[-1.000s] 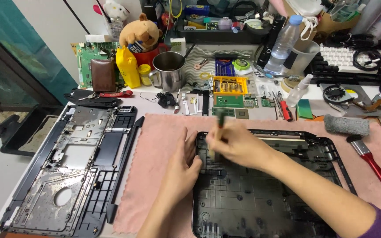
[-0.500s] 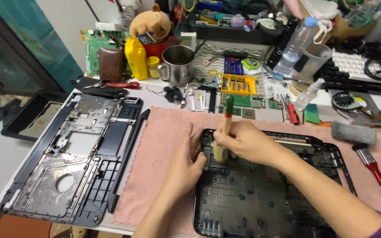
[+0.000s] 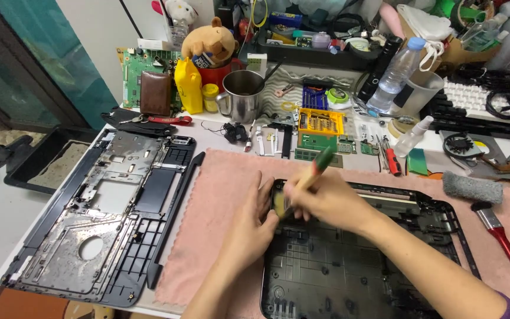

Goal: Cleaning a disassembled laptop shell by brushing away dust from its internal and external surfaces.

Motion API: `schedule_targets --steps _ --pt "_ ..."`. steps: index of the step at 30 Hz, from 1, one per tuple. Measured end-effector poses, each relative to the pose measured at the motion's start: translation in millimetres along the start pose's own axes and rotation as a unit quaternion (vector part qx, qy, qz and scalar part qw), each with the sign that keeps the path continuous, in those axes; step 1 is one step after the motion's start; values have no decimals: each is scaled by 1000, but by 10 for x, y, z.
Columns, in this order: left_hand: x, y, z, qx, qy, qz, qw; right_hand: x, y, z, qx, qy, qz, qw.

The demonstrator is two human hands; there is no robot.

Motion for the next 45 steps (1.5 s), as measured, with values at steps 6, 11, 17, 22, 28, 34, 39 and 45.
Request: schedule_targets --steps 6,11,17,22,28,34,39,45 --pt "-11 20 5 -4 -25 3 1000 75 -62 -131 35 26 -58 997" --pt "91 -68 -266 -91 43 -16 995 155 129 -105 50 14 -165 985" --pt "62 -28 -220 -136 34 -22 990 158 177 -112 -22 -101 -156 982" --pt "61 -34 -208 -125 33 -9 992 42 74 -205 -15 -102 -50 993" --pt "46 -2 -160 -125 38 -13 991 6 72 -208 -13 -55 -46 997" --pt "67 -30 -233 -131 47 -16 990 59 78 -97 -1 -56 -60 997" --pt "45 -28 -188 -135 23 -11 991 30 79 -213 -15 40 -137 990" --pt "77 -84 -252 -75 25 0 997 77 145 -103 10 -1 -161 987"
Point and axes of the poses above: each hand's wrist, its own x-axis away from the middle knuckle, its own y-axis out of the back of the hand, z = x × y, the point moved 6 cm from there along -x, towards the middle knuckle, and after that the axes turned 9 degrees about x, right-handed, at the moved point
